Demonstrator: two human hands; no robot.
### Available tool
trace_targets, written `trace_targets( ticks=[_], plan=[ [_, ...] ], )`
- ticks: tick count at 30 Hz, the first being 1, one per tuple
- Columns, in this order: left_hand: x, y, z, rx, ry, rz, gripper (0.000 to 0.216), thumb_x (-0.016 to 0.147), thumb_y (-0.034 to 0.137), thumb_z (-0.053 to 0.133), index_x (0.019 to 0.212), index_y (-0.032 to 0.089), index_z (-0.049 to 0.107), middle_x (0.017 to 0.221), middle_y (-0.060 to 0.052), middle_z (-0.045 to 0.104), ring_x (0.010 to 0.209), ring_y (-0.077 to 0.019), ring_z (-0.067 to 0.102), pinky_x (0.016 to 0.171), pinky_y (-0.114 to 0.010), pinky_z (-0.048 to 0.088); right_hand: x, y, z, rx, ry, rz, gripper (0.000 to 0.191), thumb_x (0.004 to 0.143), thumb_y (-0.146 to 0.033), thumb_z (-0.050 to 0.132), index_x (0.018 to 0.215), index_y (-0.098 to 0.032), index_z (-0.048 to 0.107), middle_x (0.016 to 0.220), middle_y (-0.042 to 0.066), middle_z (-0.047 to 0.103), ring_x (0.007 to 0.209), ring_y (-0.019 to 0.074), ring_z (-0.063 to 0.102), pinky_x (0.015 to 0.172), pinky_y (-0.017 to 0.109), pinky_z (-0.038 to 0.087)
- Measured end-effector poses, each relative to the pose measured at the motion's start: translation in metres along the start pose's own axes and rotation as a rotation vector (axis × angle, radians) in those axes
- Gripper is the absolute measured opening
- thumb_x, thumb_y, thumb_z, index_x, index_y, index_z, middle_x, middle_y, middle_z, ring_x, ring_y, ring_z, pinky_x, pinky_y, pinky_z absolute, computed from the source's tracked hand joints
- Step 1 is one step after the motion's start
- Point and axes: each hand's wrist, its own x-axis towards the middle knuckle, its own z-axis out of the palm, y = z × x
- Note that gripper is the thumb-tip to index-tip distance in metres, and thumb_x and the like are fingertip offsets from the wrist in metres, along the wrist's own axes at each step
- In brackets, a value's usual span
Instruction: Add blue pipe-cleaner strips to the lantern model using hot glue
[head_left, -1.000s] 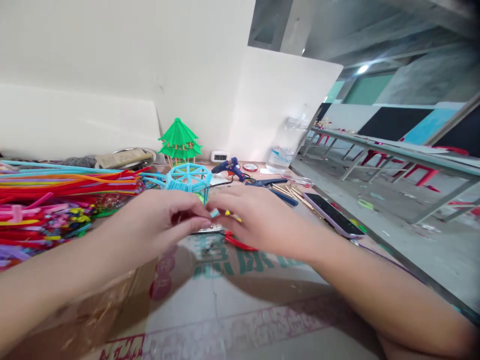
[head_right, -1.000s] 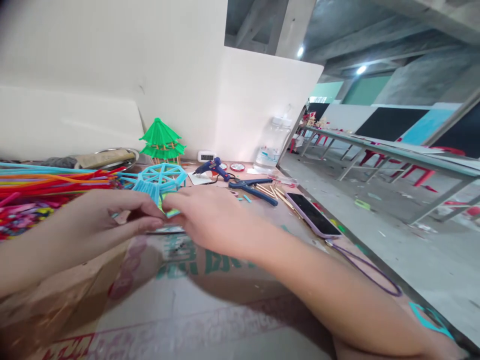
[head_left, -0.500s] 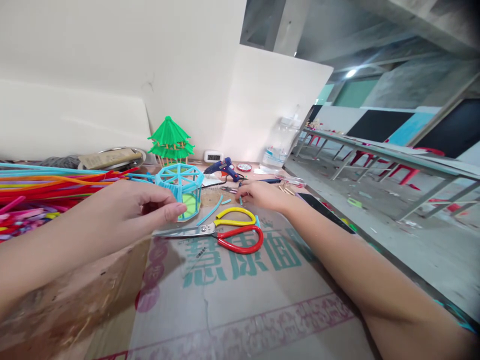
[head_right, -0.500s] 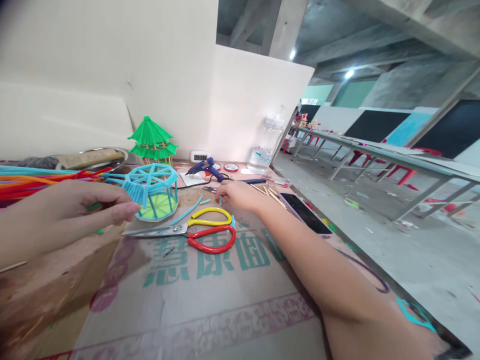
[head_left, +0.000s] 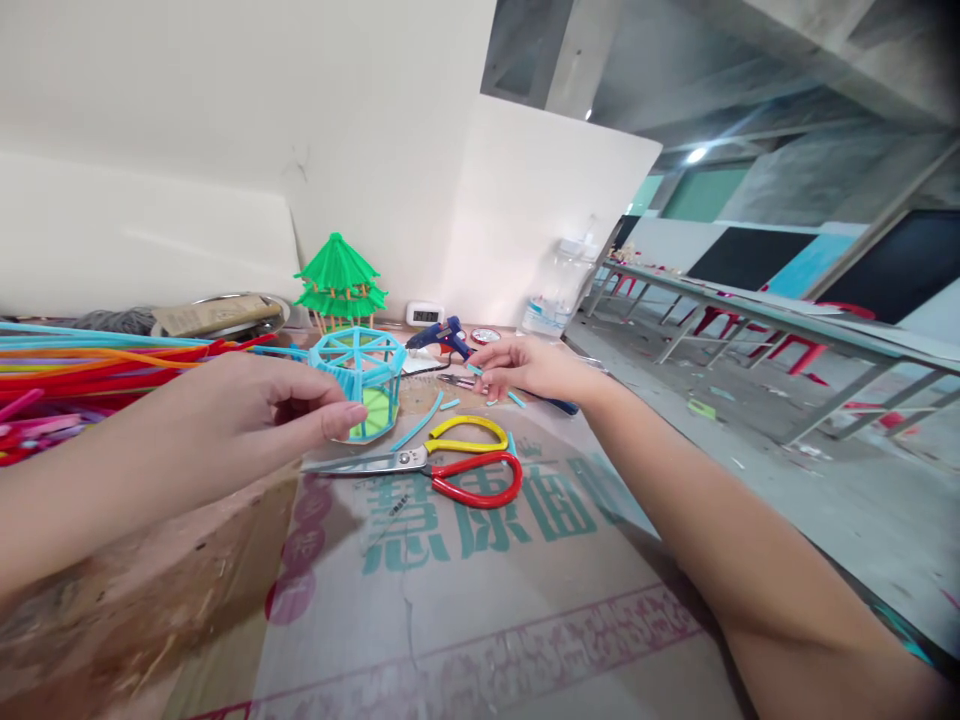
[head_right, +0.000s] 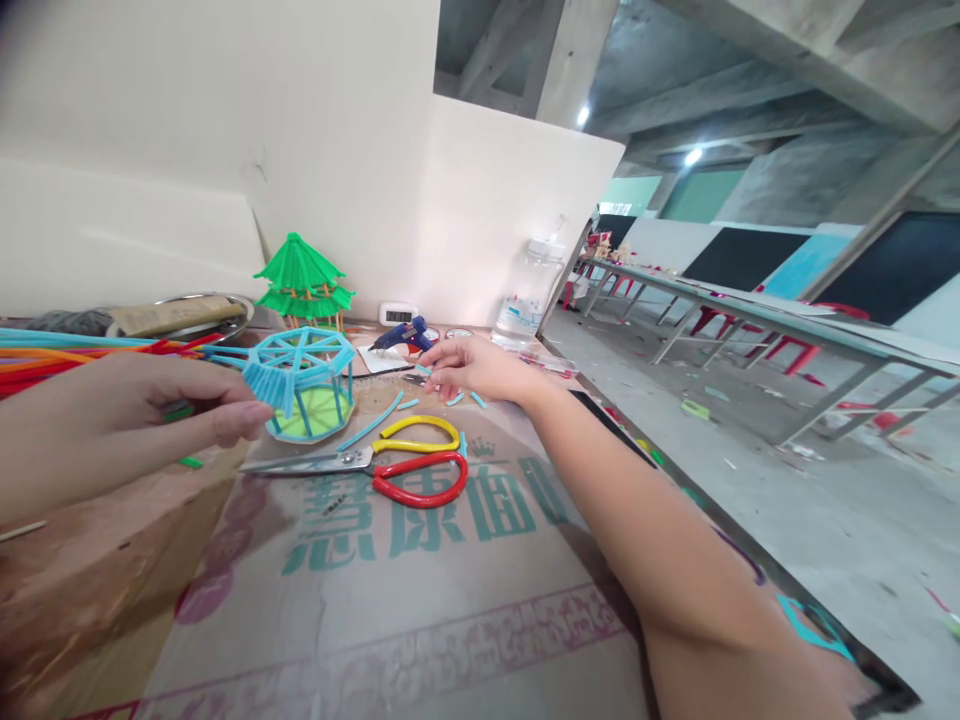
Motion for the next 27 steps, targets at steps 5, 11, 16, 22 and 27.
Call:
trace_targets(
  ticks=[5, 11, 16, 22, 27],
  plan=[
    [-0.002, 0.001, -0.003, -0.022, -0.008, -0.002, 0.052, 0.089, 0.065, 0.044, 0.071, 0.02, 0.062, 0.063, 0.001, 0.059, 0.06, -0.0147, 0.052, 0.055, -0.024, 0.034, 0.001, -0.002, 0.007, -0.075, 0.038, 0.021, 0.016, 0.078, -0.027, 0.074, 0.08, -0.016, 0.063, 0.067, 0.0, 0.07, 0.06, 0.0109, 0.063, 0.061, 0.024, 0.053],
    [0.003, 0.003, 0.003, -0.081, 0.129, 0.017, 0.045, 0.091, 0.057, 0.048, 0.113, 0.025, 0.071, 0.094, -0.001, 0.075, 0.077, -0.0192, 0.064, 0.067, -0.026, 0.044, -0.005, -0.034, 0.043, -0.073, 0.042, -0.119, 0.02, 0.085, -0.035, 0.065, 0.077, -0.018, 0.059, 0.06, -0.004, 0.061, 0.053, 0.0095, 0.056, 0.054, 0.022, 0.046],
    [0.003, 0.005, 0.013, -0.173, 0.155, 0.103, 0.04, 0.09, 0.053, 0.055, 0.111, 0.025, 0.073, 0.088, -0.001, 0.075, 0.073, -0.0169, 0.064, 0.064, -0.024, 0.045, -0.023, -0.06, 0.092, -0.119, 0.003, -0.214, 0.016, 0.089, -0.031, 0.061, 0.08, -0.018, 0.06, 0.061, -0.004, 0.058, 0.054, 0.0089, 0.052, 0.053, 0.021, 0.042],
    [0.001, 0.015, 0.01, -0.225, 0.1, 0.149, 0.029, 0.091, 0.043, 0.056, 0.086, 0.022, 0.075, 0.074, 0.002, 0.072, 0.066, -0.0129, 0.061, 0.059, -0.021, 0.042, -0.033, -0.065, 0.115, -0.274, 0.024, -0.282, 0.022, 0.09, -0.035, 0.061, 0.077, -0.018, 0.062, 0.062, -0.004, 0.058, 0.057, 0.009, 0.05, 0.054, 0.021, 0.036],
    [-0.001, 0.013, 0.006, -0.259, 0.153, 0.113, 0.027, 0.087, 0.042, 0.058, 0.08, 0.02, 0.071, 0.074, 0.001, 0.072, 0.066, -0.0132, 0.062, 0.059, -0.021, 0.045, -0.028, -0.069, 0.086, -0.297, 0.06, -0.298, 0.025, 0.093, -0.033, 0.056, 0.074, -0.017, 0.06, 0.063, -0.003, 0.059, 0.058, 0.0094, 0.052, 0.056, 0.022, 0.038]
  ],
)
